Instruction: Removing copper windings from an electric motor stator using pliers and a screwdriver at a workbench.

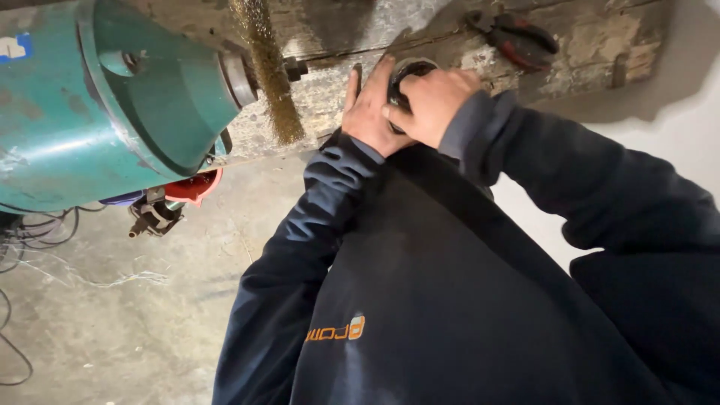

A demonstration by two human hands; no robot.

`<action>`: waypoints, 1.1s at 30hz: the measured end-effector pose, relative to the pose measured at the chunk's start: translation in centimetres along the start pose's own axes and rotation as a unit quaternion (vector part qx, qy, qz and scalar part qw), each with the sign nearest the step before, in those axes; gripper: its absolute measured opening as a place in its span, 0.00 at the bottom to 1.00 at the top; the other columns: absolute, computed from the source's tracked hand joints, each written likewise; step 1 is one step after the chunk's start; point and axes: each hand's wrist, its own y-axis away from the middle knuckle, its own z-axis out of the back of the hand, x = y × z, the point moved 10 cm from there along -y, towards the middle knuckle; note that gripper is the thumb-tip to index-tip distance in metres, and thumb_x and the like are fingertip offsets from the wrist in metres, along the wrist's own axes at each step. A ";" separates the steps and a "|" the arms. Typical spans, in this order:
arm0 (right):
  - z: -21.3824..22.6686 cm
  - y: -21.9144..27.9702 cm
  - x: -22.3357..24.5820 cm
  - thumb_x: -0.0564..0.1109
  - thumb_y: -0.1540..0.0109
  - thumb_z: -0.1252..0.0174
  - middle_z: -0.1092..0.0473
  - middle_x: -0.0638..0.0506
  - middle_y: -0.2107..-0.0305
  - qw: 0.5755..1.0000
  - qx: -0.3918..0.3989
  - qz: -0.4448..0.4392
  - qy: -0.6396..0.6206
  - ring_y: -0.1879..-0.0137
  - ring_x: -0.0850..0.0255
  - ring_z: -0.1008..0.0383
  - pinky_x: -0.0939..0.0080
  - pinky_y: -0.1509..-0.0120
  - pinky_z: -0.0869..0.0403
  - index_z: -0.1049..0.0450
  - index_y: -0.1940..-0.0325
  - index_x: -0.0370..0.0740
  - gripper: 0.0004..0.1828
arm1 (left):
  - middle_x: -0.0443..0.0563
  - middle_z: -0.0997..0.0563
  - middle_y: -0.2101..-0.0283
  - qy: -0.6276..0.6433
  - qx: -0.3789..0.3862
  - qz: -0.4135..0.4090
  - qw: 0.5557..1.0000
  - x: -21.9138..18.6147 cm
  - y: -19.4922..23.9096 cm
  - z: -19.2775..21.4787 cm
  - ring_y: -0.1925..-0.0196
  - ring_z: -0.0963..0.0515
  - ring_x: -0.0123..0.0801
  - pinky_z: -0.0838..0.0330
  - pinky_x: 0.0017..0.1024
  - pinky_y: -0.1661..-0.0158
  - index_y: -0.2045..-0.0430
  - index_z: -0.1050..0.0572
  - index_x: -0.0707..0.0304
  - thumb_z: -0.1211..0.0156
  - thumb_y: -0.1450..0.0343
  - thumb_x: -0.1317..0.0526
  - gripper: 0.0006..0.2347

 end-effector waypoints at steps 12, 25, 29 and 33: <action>-1.0 1.5 2.7 0.44 0.41 0.44 0.26 0.48 0.79 0.964 -0.079 0.202 0.154 0.74 0.55 0.23 0.57 0.72 0.26 0.27 0.70 0.38 0.07 | 0.66 0.29 0.34 -0.009 0.006 -0.024 1.000 -0.4 -0.7 1.4 0.29 0.32 0.44 0.67 0.52 0.27 0.34 0.43 0.68 0.26 0.43 0.42 0.47; -0.3 4.8 4.4 0.44 0.43 0.41 0.32 0.52 0.79 0.958 -0.153 0.170 0.172 0.72 0.60 0.27 0.61 0.69 0.28 0.31 0.71 0.42 0.07 | 0.63 0.29 0.31 -0.053 -0.042 -0.066 0.995 0.4 0.5 0.9 0.25 0.31 0.43 0.63 0.48 0.21 0.28 0.47 0.63 0.35 0.31 0.51 0.37; 2.5 7.1 2.8 0.44 0.39 0.37 0.27 0.47 0.71 0.967 -0.220 0.099 -0.077 0.64 0.49 0.25 0.52 0.59 0.26 0.26 0.63 0.38 0.07 | 0.63 0.33 0.31 -0.010 -0.003 -0.048 0.999 -0.2 -0.1 1.1 0.26 0.35 0.46 0.59 0.52 0.25 0.30 0.47 0.65 0.26 0.41 0.49 0.46; 2.4 9.3 0.8 0.47 0.33 0.38 0.25 0.44 0.62 0.941 -0.259 0.073 -0.206 0.56 0.43 0.26 0.48 0.50 0.28 0.23 0.53 0.36 0.12 | 0.69 0.39 0.28 0.013 -0.019 -0.122 0.992 -1.4 -0.8 1.1 0.26 0.38 0.53 0.52 0.53 0.27 0.29 0.47 0.67 0.24 0.43 0.48 0.49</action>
